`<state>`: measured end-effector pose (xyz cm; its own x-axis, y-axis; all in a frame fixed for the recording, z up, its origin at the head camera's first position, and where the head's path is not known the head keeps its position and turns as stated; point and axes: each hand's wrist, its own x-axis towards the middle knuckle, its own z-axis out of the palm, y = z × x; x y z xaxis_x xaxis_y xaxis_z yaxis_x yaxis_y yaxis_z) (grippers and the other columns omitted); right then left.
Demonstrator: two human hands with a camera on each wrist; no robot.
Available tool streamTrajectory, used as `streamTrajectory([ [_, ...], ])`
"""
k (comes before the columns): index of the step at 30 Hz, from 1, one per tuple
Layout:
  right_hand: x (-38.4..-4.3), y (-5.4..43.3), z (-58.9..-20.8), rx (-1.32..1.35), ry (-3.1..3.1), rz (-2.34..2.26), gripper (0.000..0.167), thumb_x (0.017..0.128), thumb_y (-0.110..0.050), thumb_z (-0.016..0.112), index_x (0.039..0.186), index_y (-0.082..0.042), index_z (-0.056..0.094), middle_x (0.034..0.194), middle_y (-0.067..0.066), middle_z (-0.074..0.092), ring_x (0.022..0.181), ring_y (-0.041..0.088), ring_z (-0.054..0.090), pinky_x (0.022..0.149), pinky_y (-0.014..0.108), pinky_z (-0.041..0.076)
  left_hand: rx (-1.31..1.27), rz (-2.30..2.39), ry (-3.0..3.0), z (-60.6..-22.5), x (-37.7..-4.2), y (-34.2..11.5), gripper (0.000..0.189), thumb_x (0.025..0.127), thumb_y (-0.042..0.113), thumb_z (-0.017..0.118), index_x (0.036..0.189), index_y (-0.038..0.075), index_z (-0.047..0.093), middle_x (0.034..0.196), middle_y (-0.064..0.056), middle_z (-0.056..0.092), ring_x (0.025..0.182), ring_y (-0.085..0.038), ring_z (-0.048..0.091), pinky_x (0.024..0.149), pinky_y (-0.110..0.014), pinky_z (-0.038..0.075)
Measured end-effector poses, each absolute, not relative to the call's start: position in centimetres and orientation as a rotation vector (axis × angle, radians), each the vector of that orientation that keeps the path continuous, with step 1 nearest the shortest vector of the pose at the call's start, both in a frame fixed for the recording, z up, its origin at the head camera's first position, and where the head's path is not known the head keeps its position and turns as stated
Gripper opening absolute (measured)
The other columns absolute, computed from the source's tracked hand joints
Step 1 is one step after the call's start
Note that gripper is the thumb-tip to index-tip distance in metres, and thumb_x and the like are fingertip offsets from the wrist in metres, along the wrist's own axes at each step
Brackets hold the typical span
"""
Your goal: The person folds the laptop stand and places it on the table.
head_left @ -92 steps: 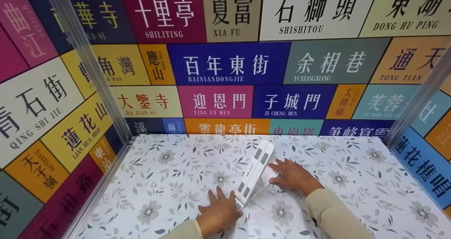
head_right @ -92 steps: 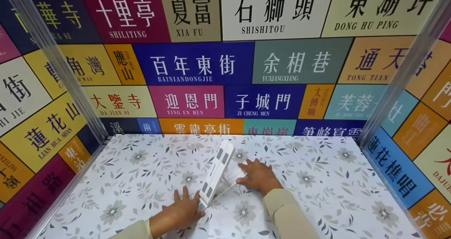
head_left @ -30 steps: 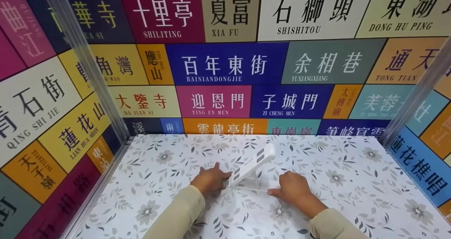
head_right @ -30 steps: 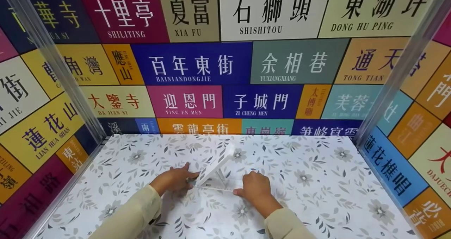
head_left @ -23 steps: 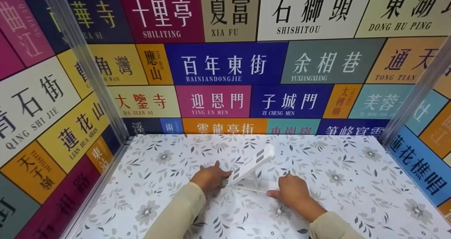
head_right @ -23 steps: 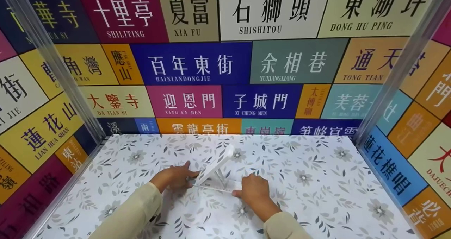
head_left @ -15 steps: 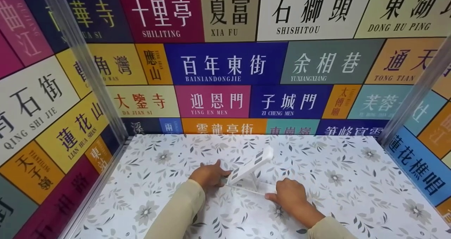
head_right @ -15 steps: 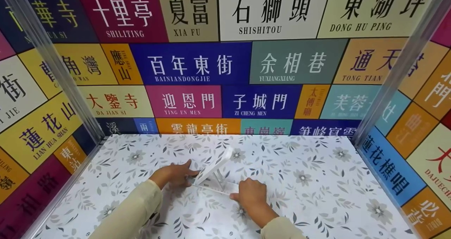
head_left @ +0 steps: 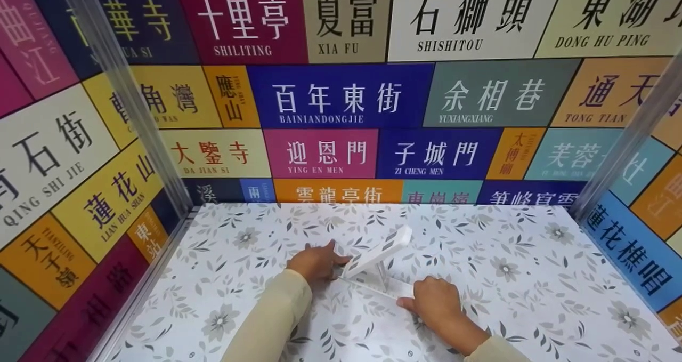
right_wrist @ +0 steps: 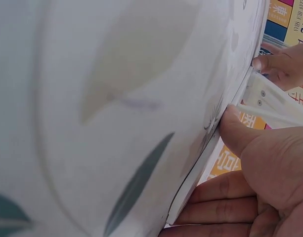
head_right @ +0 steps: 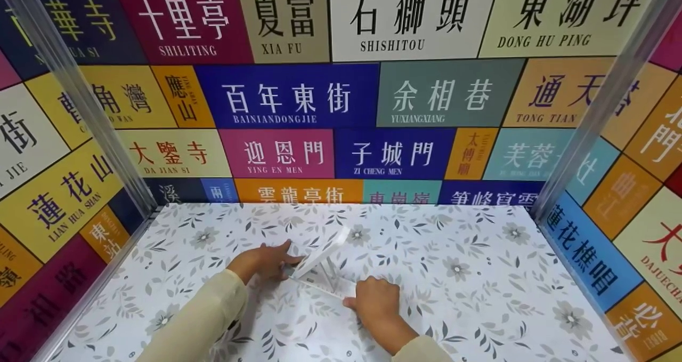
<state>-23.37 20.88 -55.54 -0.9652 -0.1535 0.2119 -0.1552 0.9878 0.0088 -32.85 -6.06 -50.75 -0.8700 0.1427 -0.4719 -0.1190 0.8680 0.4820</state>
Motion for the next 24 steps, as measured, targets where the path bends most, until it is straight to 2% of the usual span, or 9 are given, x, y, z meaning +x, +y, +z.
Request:
streamTrajectory([
  [4,-23.3,20.8,-55.6,0.219,-2.91,0.015,0.058,0.073,-0.062,0.08,0.06,-0.009,0.06,0.056,0.009,0.054,0.051,0.028,0.055,0.047,0.045,0.049,-0.03,0.747,2.511,-50.9,-32.8,-6.0,0.079,0.093,0.014,0.069,0.159,0.036,0.032,0.169,-0.01,0.024,0.159,-0.04,0.005,0.123,-0.069,0.006],
  [9,-23.4,20.8,-55.4,0.206,-2.904,0.021,0.058,0.072,-0.062,0.081,0.062,-0.008,0.061,0.058,0.009,0.055,0.052,0.03,0.056,0.048,0.046,0.049,-0.138,0.851,2.468,-50.6,-32.7,-5.8,0.07,0.096,0.023,0.067,0.158,0.038,0.036,0.17,-0.015,0.017,0.158,-0.043,0.006,0.119,-0.075,0.003],
  [18,-23.5,20.9,-55.4,0.204,-2.915,0.022,0.06,0.073,-0.065,0.079,0.062,-0.008,0.061,0.059,0.01,0.055,0.052,0.03,0.055,0.047,0.046,0.048,-0.094,0.84,2.478,-50.8,-32.9,-5.9,0.068,0.098,0.026,0.065,0.158,0.038,0.036,0.17,-0.013,0.018,0.158,-0.043,0.005,0.119,-0.074,0.0],
  [22,-23.4,21.1,-55.7,0.252,-2.866,0.027,0.062,0.074,-0.066,0.078,0.058,-0.01,0.058,0.055,0.008,0.052,0.049,0.028,0.053,0.045,0.044,0.047,0.122,0.646,2.576,-51.4,-33.3,-6.0,0.067,0.099,0.022,0.065,0.159,0.032,0.036,0.169,-0.004,0.027,0.157,-0.042,0.012,0.123,-0.069,0.009],
  [24,-23.5,21.2,-55.8,0.276,-2.848,0.029,0.062,0.074,-0.066,0.078,0.056,-0.011,0.056,0.053,0.007,0.051,0.047,0.027,0.052,0.044,0.043,0.046,0.208,0.556,2.618,-51.6,-33.5,-6.0,0.063,0.1,0.02,0.064,0.157,0.033,0.039,0.168,0.0,0.03,0.157,-0.04,0.018,0.123,-0.067,0.014],
])
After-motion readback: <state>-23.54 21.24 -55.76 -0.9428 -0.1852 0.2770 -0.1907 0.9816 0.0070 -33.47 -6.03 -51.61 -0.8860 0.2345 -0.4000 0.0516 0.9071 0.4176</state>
